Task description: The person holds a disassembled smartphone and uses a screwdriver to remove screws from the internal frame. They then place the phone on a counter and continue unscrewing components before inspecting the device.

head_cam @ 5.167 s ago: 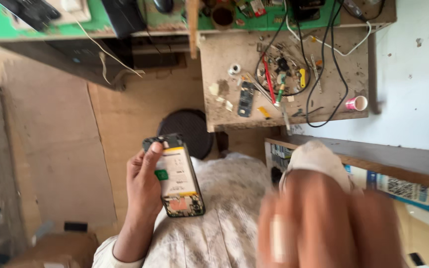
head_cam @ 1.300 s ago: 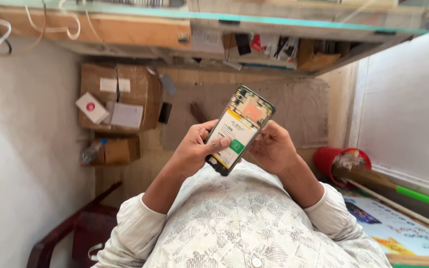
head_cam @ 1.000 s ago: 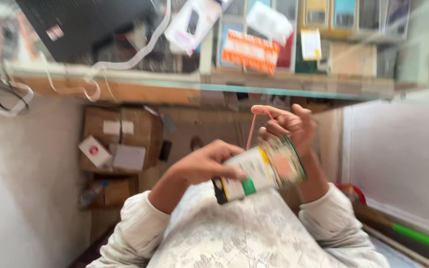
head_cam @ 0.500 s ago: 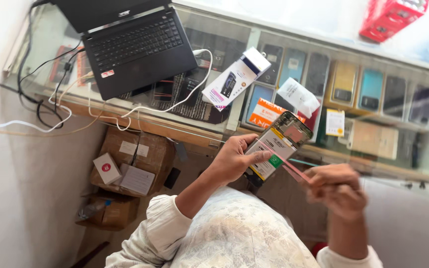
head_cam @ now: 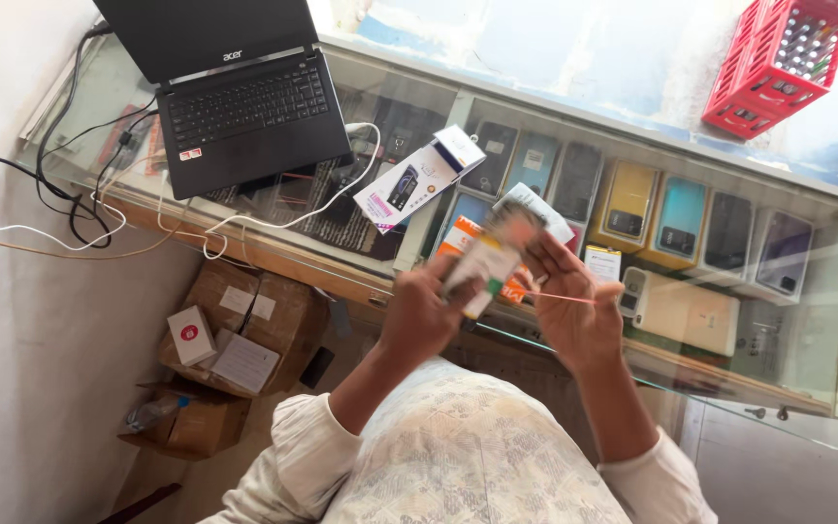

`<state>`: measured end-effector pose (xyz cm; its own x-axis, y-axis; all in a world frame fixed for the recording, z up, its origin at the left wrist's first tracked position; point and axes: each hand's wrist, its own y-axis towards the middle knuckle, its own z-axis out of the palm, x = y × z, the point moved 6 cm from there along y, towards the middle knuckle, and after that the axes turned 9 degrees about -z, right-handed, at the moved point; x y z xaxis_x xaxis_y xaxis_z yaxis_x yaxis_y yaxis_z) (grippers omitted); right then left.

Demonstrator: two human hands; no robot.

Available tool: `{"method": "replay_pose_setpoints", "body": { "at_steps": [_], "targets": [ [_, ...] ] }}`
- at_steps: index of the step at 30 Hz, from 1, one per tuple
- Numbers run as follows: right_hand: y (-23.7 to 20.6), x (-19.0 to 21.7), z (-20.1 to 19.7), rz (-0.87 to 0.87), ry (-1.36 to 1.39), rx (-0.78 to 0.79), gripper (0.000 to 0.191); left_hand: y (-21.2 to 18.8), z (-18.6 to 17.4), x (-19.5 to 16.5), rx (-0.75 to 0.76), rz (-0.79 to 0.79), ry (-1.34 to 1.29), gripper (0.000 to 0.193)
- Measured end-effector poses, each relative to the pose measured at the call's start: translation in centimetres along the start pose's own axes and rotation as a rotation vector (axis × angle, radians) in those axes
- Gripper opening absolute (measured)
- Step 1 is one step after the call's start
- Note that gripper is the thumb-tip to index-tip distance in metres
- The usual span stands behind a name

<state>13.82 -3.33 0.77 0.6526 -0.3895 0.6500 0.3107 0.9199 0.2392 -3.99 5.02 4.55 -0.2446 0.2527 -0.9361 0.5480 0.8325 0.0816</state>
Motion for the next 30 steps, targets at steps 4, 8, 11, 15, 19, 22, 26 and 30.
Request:
{"method": "replay_pose_setpoints", "body": {
  "at_steps": [4, 8, 11, 15, 19, 22, 26, 30],
  "targets": [
    [1.4, 1.7, -2.7, 0.247, -0.418, 0.305, 0.104, -1.5, 3.4, -1.6, 0.254, 0.225, 0.286, 0.016],
    [1.1, 0.5, -3.1, 0.417, -0.883, 0.711, 0.082, -2.5, 6.4, -0.8, 0.561, 0.200, 0.581, 0.013],
    [-0.4, -1.7, -4.5, 0.771, -1.054, 0.902, 0.062, -2.6, 6.5, -0.4, 0.649, 0.105, 0.404, 0.018],
    [-0.9, -1.7, -5.0, 0.973, -0.324, 0.570, 0.059, -2.4, 4.8, 1.0, 0.650, -0.055, 0.087, 0.025],
    [-0.8, -1.1, -2.0, 0.685, 0.593, 0.351, 0.056, -2.7, 2.6, 4.2, 0.408, -0.388, -0.388, 0.022],
    [-1.9, -4.1, -1.3, 0.459, 0.467, -0.001, 0.060, -2.5, 1.6, 5.6, 0.190, -0.403, -0.672, 0.024],
    [-3.2, -6.4, -0.5, 0.227, -0.001, -0.260, 0.036, -2.5, 0.4, 5.8, -0.019, -0.302, -0.516, 0.026],
    [-2.7, -5.7, -0.5, 0.094, -0.404, -0.279, 0.028, -1.9, 0.4, 4.9, -0.098, -0.129, -0.439, 0.034]
  ]
}}
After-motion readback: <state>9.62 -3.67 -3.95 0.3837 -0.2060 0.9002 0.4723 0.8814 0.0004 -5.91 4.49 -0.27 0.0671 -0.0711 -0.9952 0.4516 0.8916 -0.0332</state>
